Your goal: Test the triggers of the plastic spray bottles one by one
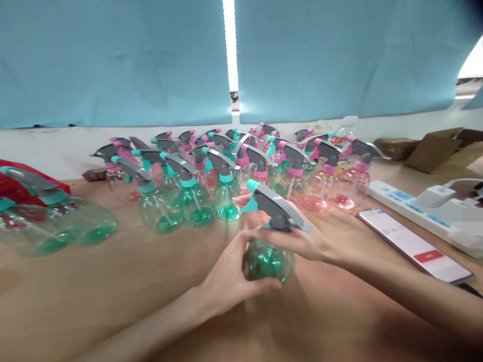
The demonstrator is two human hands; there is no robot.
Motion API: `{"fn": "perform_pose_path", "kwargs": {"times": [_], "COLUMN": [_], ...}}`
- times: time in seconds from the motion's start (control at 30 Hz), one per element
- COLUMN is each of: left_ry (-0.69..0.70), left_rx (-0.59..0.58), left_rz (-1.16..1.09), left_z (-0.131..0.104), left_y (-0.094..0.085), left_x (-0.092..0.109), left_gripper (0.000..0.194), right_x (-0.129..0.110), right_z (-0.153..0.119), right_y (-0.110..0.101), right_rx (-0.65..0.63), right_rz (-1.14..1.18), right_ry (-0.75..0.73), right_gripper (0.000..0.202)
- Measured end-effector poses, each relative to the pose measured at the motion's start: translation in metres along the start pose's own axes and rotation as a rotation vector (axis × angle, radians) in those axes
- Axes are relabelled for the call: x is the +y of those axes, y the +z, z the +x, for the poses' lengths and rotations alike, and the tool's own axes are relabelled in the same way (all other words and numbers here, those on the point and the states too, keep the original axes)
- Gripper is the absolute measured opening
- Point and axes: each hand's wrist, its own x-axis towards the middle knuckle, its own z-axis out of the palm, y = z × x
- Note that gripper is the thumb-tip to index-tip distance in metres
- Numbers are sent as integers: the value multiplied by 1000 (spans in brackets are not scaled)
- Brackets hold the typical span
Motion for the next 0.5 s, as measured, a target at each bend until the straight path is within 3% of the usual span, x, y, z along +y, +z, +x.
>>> {"fn": "perform_pose_path", "kwargs": {"times": [0.13,0.27,0.33,0.5], "left_ry": [-25,-34,-27,17], "left_rx": [-33,-65,-69,-83], "left_rz": [30,124,141,178], "left_z": [-2,-5,-7,-13], "left_y": [-6,-11,-11,-11], "left_x": [-7,-11,-12,-14], "left_gripper": [86,94,94,95], "right_x": [20,27,29,30], "right_z": [8,6,1,-7], "right_y": [15,19,18,18], "right_rx": [-33,-13,16,118], "right_rz": [276,379,403,300], "right_ry": [-35,-79,-69,5], "right_gripper": [31,15,10,28]}}
